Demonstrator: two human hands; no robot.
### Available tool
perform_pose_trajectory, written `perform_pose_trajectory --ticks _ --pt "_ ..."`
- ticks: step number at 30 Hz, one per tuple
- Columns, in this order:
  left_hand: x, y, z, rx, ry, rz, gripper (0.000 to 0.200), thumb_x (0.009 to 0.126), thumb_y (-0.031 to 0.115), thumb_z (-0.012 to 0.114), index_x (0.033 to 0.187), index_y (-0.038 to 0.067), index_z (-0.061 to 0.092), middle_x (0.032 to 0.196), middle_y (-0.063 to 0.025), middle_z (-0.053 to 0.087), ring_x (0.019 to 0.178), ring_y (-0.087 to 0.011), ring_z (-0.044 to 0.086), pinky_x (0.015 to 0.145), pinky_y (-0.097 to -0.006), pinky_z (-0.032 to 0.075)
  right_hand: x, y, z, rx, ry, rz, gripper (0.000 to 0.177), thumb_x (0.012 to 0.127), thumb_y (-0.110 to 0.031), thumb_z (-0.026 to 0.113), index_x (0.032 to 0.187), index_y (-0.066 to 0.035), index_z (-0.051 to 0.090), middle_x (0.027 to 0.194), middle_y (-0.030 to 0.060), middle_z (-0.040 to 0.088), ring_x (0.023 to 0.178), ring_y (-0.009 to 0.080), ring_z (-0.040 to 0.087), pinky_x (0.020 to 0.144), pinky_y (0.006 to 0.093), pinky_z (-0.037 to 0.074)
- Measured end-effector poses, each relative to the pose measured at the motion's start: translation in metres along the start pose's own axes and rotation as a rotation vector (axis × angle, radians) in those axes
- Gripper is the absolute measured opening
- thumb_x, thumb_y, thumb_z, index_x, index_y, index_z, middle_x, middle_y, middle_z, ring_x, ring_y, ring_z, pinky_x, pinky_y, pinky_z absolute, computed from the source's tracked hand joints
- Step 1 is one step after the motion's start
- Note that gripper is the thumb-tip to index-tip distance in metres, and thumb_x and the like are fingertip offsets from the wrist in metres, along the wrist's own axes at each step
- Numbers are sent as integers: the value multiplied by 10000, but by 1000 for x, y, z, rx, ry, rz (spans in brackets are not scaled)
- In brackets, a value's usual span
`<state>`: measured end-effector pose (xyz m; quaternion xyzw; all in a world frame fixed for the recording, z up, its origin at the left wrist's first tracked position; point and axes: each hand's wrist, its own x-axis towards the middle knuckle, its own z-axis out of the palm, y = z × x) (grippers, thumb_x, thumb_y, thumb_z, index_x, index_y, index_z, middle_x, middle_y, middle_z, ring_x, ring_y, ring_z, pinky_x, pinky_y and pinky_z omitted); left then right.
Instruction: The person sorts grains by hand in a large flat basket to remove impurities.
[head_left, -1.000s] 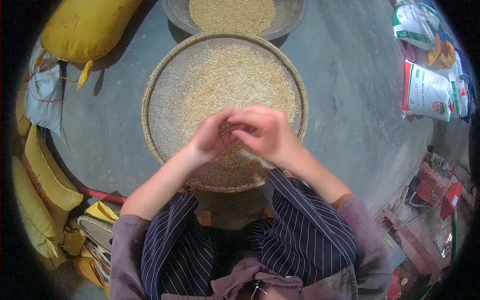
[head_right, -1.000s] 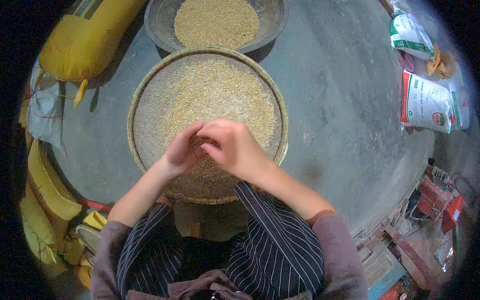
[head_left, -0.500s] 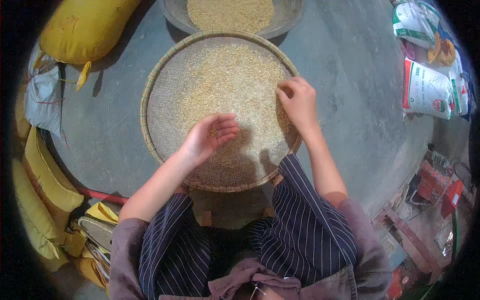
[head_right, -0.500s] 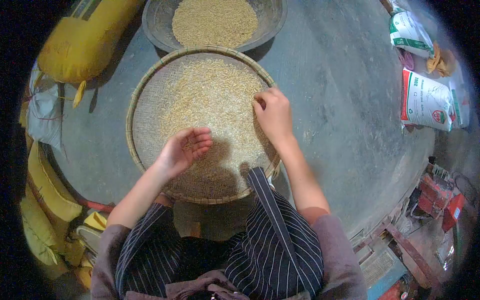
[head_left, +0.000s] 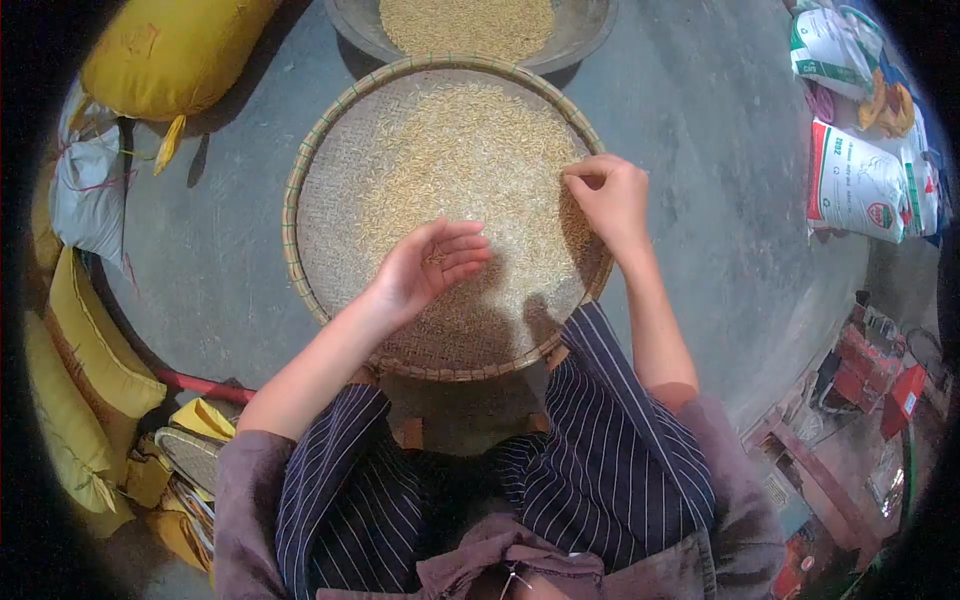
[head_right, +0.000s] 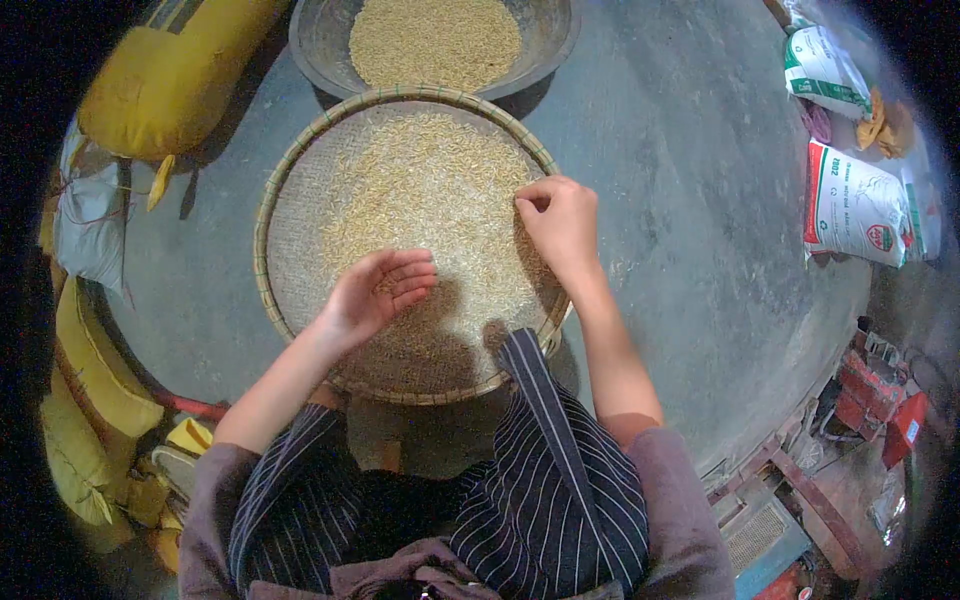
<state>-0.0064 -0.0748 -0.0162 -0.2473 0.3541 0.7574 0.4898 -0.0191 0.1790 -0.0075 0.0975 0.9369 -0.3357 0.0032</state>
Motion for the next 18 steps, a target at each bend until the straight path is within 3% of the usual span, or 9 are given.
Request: perform_pose_trajectory --ticks 4,7,9,10,12,14,16,18 --pt "6 0 8 -22 -42 -10 514 1004 350 252 1243 -43 482 1198 -170 556 1096 -249 553 983 -366 422 -11 -38 -11 211 -141 69 84 693 -52 687 766 -33 722 768 113 686 685 184 666 640 281 523" --pt "11 3 11 -80 -141 23 560 1006 368 192 1282 -49 444 1242 -186 531 1154 -257 521 1005 -369 397 -29 -79 -4 376 -309 -86 107 708 -42 689 809 -38 722 789 103 682 699 183 662 636 270 522" --pt "18 -2 3 -139 -477 122 589 1009 384 160 1300 -58 419 1257 -188 520 1176 -247 505 1005 -355 402 -31 -91 1 415 -341 -172 122 713 -36 686 830 -37 719 806 105 681 695 188 660 636 276 523" --pt "16 0 8 -140 -477 126 589 1009 384 160 1300 -58 419 1257 -188 520 1176 -247 505 1005 -355 402 -30 -93 3 391 -352 -160 130 721 -31 680 846 -32 714 818 108 680 693 198 659 637 285 524" --pt "10 4 18 -171 -185 83 617 1010 401 133 1298 -64 417 1223 -180 534 1154 -233 515 1010 -344 403 -25 -92 3 369 -362 -149 138 728 -27 674 862 -27 708 830 112 679 691 208 657 638 294 526" --pt "1 14 23 -177 -173 73 591 1011 394 164 1266 -58 446 1192 -159 551 1123 -225 532 1018 -350 400 -17 -81 -4 283 -181 -201 133 738 -16 660 864 -14 702 823 114 677 692 216 658 631 297 525" --pt "0 15 21 -186 -162 60 566 1011 387 194 1233 -51 475 1160 -138 568 1092 -218 548 1027 -355 397 -13 -73 -14 215 -149 -189 127 746 -11 652 864 -6 699 824 121 676 697 220 661 630 291 525" --pt "3 11 10 -96 -126 54 447 1010 310 263 1145 -23 528 1095 -103 590 1013 -183 576 949 -330 453 -8 -62 -20 98 -14 -149 128 752 -17 650 871 -4 697 820 129 674 687 219 664 634 288 525"
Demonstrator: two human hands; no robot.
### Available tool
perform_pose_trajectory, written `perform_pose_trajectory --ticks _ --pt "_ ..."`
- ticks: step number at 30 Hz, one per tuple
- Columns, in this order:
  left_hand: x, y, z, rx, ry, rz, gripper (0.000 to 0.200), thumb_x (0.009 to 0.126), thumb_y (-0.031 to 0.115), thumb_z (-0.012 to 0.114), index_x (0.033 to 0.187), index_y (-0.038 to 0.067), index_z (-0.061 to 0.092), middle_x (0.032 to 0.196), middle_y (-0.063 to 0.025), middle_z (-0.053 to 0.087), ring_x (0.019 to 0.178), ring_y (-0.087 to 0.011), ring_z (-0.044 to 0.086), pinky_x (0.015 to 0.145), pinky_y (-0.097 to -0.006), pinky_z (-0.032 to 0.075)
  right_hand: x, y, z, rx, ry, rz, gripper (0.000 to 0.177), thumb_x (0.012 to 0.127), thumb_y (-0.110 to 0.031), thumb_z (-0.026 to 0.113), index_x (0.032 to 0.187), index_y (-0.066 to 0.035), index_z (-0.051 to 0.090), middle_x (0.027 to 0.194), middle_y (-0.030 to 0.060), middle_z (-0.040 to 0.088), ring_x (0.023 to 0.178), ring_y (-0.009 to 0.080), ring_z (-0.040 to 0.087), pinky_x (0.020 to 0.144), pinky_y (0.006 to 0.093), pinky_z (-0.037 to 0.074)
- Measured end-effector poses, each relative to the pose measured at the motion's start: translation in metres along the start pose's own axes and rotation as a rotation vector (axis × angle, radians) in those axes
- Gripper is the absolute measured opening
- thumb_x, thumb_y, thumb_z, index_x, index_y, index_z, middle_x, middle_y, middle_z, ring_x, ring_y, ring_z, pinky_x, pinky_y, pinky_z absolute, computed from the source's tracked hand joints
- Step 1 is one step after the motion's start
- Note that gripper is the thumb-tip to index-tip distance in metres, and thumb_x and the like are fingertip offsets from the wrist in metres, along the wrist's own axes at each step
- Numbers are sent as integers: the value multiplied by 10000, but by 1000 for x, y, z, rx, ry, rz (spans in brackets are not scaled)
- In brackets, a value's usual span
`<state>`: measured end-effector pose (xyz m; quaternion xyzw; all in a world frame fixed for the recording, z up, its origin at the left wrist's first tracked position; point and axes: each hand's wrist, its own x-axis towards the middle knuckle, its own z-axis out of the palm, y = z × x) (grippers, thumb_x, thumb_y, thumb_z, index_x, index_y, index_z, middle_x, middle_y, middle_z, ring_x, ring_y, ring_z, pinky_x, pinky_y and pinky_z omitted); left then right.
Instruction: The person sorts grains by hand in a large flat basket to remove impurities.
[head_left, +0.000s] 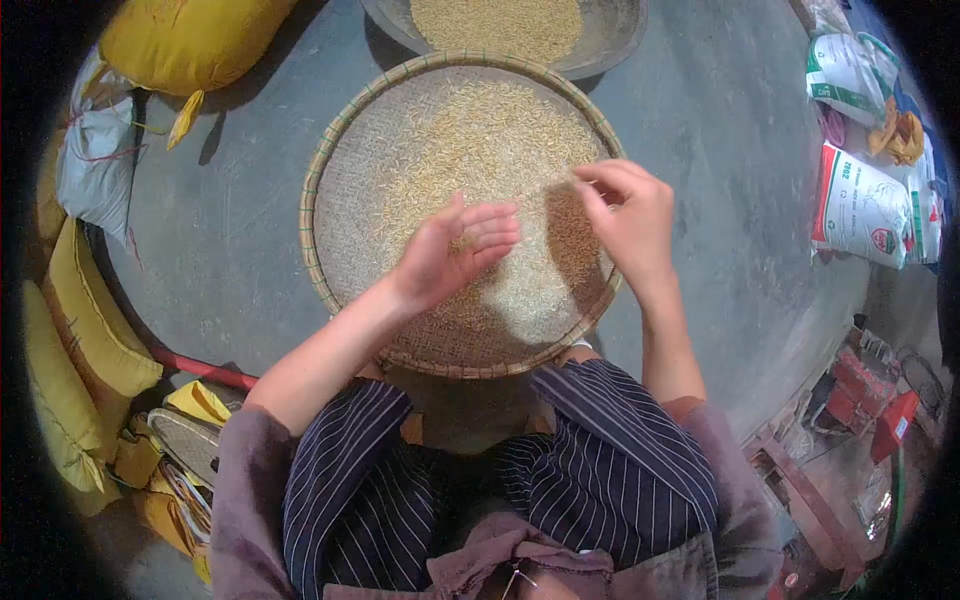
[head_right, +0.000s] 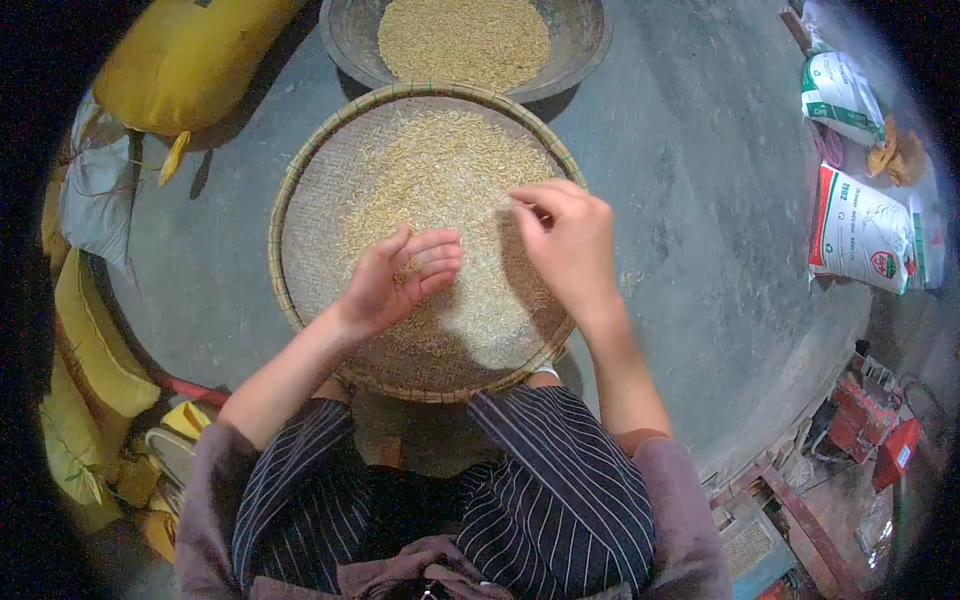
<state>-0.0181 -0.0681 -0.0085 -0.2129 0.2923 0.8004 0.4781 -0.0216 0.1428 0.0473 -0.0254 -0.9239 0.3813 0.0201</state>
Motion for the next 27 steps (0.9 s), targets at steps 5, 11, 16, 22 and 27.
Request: perform_pose_trajectory --ticks 5,11,16,22,27 --pt "14 19 -10 301 146 -79 229 965 165 363 943 30 546 868 -41 583 793 -116 570 730 -273 485 -2 28 -19 -101 34 164 140 752 -33 661 883 2 692 835 147 676 685 225 671 647 299 531" --pt "109 179 40 508 84 384 416 904 362 466 1165 39 493 1132 -127 499 1063 -246 463 918 -356 386 -13 51 -19 -181 0 298 178 731 -45 683 901 5 691 852 164 676 706 240 678 666 320 535" --pt "189 217 -30 -670 -509 -734 499 893 402 499 1227 31 518 1219 -155 520 1124 -270 480 969 -378 380 -19 53 -7 -162 -27 306 233 698 -53 715 923 5 689 837 170 676 713 259 671 684 328 533" --pt "93 145 -17 -3479 -1609 -2031 414 868 339 533 1202 100 586 1319 -282 438 1323 -385 324 1071 -450 280 -29 67 -10 -127 -79 325 252 679 -23 711 929 -4 690 865 172 663 722 251 664 681 332 528" --pt "12 97 -28 -3204 -1261 -2191 320 863 176 595 1169 82 601 1369 -195 429 1267 -337 416 1031 -412 337 -38 66 -13 -141 -66 296 272 675 -13 702 945 -2 681 892 169 659 723 239 661 675 329 527"
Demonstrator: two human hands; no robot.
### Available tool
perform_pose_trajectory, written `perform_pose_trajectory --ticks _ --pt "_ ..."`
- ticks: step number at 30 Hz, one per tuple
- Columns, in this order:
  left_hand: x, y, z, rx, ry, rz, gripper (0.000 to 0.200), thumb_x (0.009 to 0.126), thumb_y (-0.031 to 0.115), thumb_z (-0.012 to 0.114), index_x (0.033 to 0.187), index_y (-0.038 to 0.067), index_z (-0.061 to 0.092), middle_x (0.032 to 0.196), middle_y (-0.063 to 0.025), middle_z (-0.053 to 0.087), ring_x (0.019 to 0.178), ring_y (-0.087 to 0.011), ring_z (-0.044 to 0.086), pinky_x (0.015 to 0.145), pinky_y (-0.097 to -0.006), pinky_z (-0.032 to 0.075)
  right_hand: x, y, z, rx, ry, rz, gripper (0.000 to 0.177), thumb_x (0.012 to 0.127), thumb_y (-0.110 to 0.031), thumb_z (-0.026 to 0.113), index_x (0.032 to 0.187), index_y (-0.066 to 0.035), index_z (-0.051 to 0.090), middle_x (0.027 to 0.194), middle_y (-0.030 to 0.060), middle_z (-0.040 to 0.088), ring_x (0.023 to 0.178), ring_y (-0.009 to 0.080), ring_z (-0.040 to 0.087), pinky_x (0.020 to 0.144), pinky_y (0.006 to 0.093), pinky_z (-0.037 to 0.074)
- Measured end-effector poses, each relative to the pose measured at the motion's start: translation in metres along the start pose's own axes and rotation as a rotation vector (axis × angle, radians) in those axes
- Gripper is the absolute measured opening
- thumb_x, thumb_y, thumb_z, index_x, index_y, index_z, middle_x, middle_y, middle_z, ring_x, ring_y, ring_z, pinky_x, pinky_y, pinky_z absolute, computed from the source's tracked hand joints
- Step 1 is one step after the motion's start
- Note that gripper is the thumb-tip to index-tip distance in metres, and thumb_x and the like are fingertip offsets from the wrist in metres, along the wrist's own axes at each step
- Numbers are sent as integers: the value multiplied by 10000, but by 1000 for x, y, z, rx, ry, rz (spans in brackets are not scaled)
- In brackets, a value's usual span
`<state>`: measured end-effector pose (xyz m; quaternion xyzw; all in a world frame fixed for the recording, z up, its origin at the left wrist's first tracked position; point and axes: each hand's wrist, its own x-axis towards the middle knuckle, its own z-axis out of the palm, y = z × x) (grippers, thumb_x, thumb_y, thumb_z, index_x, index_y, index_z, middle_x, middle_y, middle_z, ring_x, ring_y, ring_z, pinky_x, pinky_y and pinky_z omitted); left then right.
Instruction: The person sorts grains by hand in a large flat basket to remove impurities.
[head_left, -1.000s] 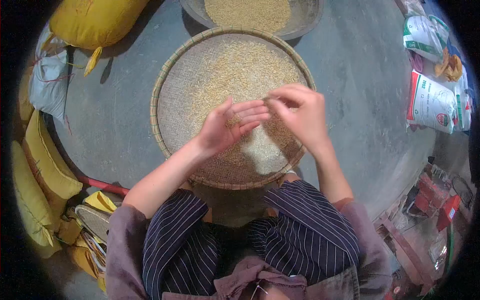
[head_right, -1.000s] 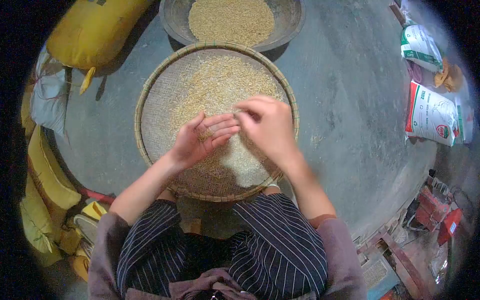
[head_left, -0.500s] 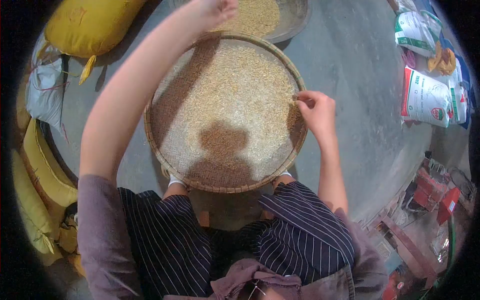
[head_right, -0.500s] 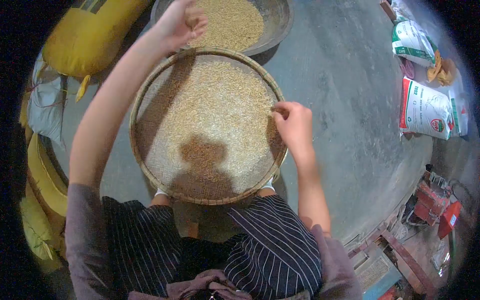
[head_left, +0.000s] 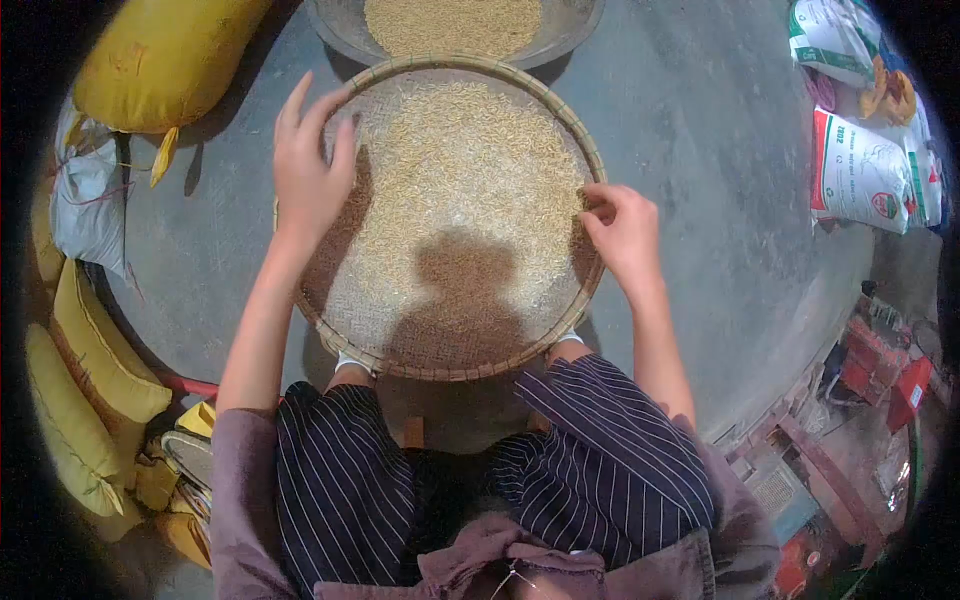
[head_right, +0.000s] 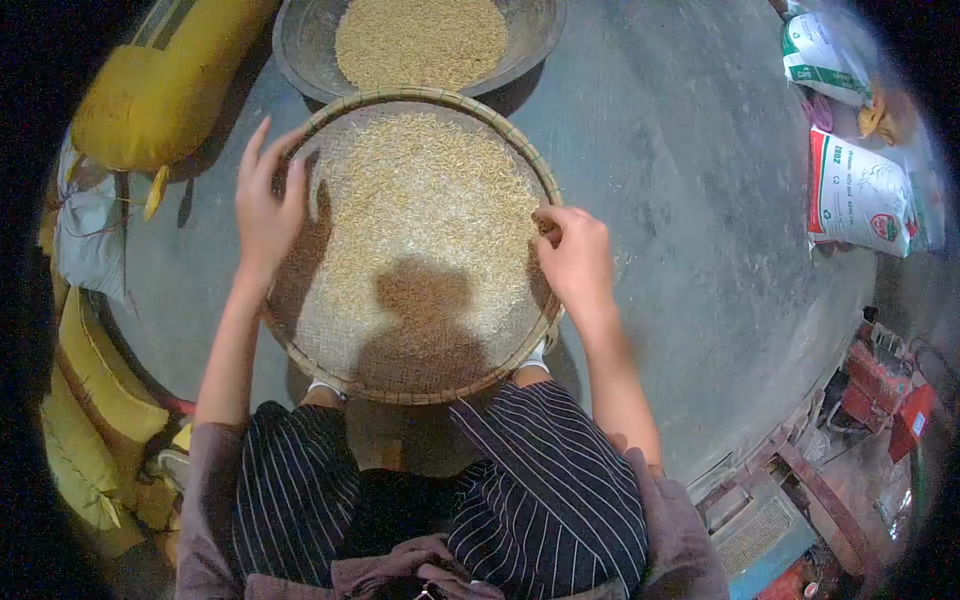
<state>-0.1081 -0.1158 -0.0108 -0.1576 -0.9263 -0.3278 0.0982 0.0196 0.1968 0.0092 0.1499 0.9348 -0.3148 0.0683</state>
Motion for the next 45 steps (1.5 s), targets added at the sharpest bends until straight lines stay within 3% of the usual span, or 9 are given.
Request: perform_pose_trajectory --ticks 5,7,12,30,32,36,39,43,45 --pt "-45 -15 -26 244 24 48 354 883 167 569 1225 78 550 1402 -199 382 1277 -369 379 1050 -441 304 -4 -4 13 26 41 25 287 672 -36 731 949 8 669 850 144 639 687 234 645 661 323 527" --pt "-58 -32 -28 260 46 -191 383 879 176 563 1234 38 525 1376 -229 388 1277 -398 359 1045 -465 303 -3 -6 19 51 66 -1 272 673 -40 734 934 9 671 838 136 633 687 234 642 657 323 526" --pt "-74 -44 -27 218 8 -224 373 890 176 551 1232 29 523 1377 -231 386 1267 -394 375 1043 -457 308 2 -3 26 59 70 -32 187 690 -24 714 870 12 679 826 132 637 703 237 643 653 324 523" --pt "-54 8 -31 193 105 31 316 902 137 529 1203 46 561 1296 -177 505 1214 -318 472 1019 -388 357 3 -13 8 104 62 -4 164 699 -4 652 852 -15 710 812 144 679 694 221 668 658 292 530" --pt "-58 29 -22 -247 -41 -98 307 912 124 506 1192 11 559 1192 -136 590 1150 -264 528 992 -360 381 -2 -39 -4 259 -36 31 169 693 -20 660 854 -15 711 803 121 684 683 199 663 651 272 527" --pt "-63 84 18 -1485 -669 -1061 434 1001 302 291 1153 6 569 1054 -113 631 1042 -221 585 909 -338 450 -15 -86 4 446 -162 -117 163 702 -12 661 857 -23 712 799 101 686 698 184 664 649 261 525" --pt "-70 83 43 -1768 -836 -832 470 1006 348 282 1196 -9 522 1057 -119 634 1050 -200 581 900 -346 461 -16 -98 8 518 -248 -282 162 711 2 659 861 -32 710 812 103 689 726 188 669 658 267 526" --pt "-64 84 32 -1568 -795 -1071 457 1001 329 294 1138 -27 545 1080 -145 626 1038 -207 591 941 -336 452 -10 -67 -12 286 -131 -228 148 728 6 661 868 -22 702 834 132 685 749 213 673 678 293 534" --pt "-71 70 32 -1504 -730 -1130 440 996 323 316 1130 -27 548 1069 -139 627 1025 -209 593 934 -339 456 -5 -48 -20 100 139 -103 159 726 4 667 880 -14 696 826 138 678 736 220 671 671 300 533"
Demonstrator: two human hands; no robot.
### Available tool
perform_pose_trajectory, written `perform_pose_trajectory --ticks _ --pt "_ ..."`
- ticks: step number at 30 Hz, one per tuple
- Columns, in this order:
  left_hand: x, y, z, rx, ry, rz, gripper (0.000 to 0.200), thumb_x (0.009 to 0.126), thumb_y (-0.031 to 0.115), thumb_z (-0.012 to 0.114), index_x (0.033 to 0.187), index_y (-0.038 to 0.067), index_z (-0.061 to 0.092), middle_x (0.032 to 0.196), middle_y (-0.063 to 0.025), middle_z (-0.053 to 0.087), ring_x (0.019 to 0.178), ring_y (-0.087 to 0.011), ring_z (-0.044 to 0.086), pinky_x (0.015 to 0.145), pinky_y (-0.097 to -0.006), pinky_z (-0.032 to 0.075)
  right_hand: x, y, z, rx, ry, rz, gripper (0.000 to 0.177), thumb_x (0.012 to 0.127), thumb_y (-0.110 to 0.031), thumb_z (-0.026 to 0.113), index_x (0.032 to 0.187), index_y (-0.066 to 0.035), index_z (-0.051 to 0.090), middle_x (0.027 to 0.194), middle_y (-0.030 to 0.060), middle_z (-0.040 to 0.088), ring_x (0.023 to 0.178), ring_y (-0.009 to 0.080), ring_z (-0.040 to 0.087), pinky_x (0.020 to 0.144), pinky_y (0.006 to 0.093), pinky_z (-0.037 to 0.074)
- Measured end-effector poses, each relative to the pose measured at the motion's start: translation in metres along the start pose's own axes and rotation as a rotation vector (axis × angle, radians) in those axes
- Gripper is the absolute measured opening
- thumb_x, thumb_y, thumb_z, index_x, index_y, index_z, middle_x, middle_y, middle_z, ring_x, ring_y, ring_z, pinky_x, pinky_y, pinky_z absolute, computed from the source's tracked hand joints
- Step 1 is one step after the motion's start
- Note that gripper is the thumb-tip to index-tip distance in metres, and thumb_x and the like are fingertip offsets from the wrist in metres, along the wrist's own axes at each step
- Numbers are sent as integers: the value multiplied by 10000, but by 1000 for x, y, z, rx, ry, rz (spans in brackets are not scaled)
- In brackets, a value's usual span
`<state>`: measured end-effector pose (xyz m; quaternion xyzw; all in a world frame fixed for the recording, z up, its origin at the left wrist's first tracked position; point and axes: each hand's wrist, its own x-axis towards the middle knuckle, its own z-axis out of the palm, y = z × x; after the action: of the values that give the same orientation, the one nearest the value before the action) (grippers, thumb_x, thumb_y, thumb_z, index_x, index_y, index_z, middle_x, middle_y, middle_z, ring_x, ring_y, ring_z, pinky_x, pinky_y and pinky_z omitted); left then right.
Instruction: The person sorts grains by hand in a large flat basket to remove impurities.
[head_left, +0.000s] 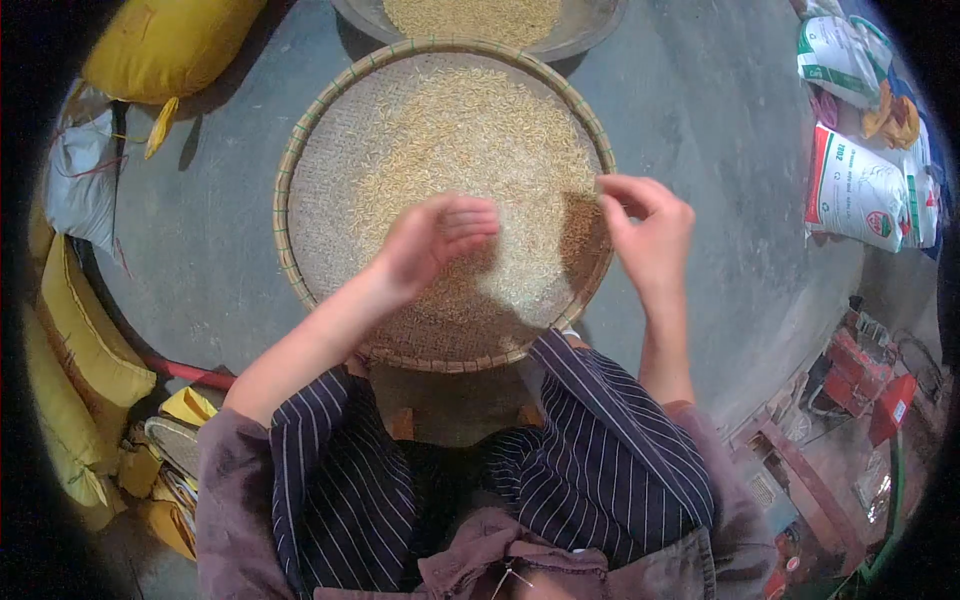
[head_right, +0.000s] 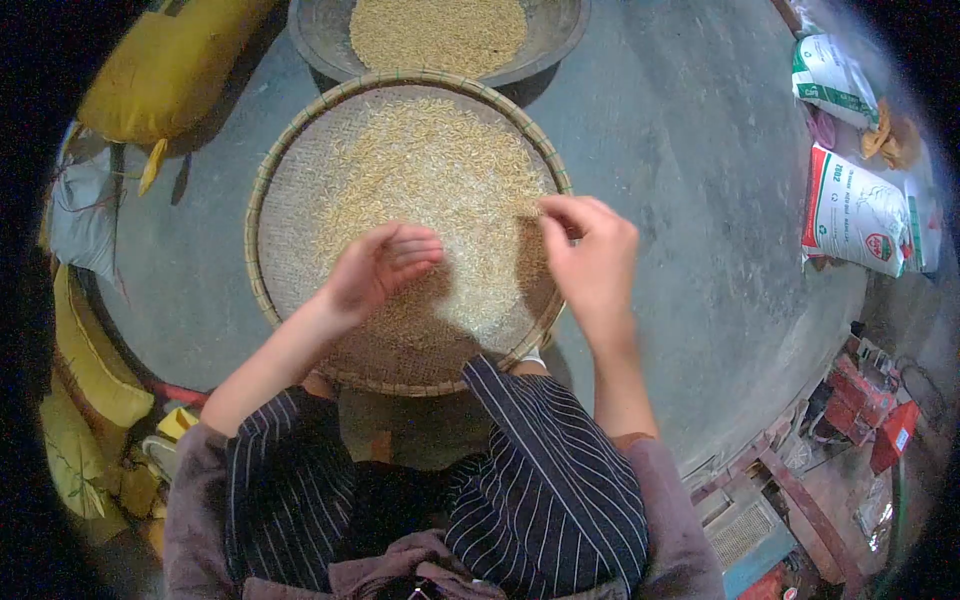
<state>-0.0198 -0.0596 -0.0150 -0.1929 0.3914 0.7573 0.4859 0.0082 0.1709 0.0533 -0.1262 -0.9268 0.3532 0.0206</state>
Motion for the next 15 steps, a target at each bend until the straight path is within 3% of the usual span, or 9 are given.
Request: perform_pose_trajectory --ticks 4,8,15 --pt "-9 -10 -24 -44 167 68 391 977 300 386 1108 -29 551 1031 -121 623 973 -215 597 910 -341 465 -1 32 0 -108 -55 82 190 709 -18 695 899 -12 691 823 134 672 712 219 667 662 302 531" --pt "-7 -19 -32 -66 143 49 360 976 277 397 1091 -26 553 1010 -111 616 943 -220 596 896 -339 466 -7 42 24 -69 -149 71 229 677 -42 731 897 -3 685 828 143 655 674 232 648 645 316 522" --pt "-7 -16 -10 39 117 23 357 984 266 387 1065 -35 561 1000 -123 609 933 -212 595 873 -341 476 -7 49 47 -55 -29 51 146 695 -15 692 838 8 684 796 147 643 669 260 635 657 333 516"
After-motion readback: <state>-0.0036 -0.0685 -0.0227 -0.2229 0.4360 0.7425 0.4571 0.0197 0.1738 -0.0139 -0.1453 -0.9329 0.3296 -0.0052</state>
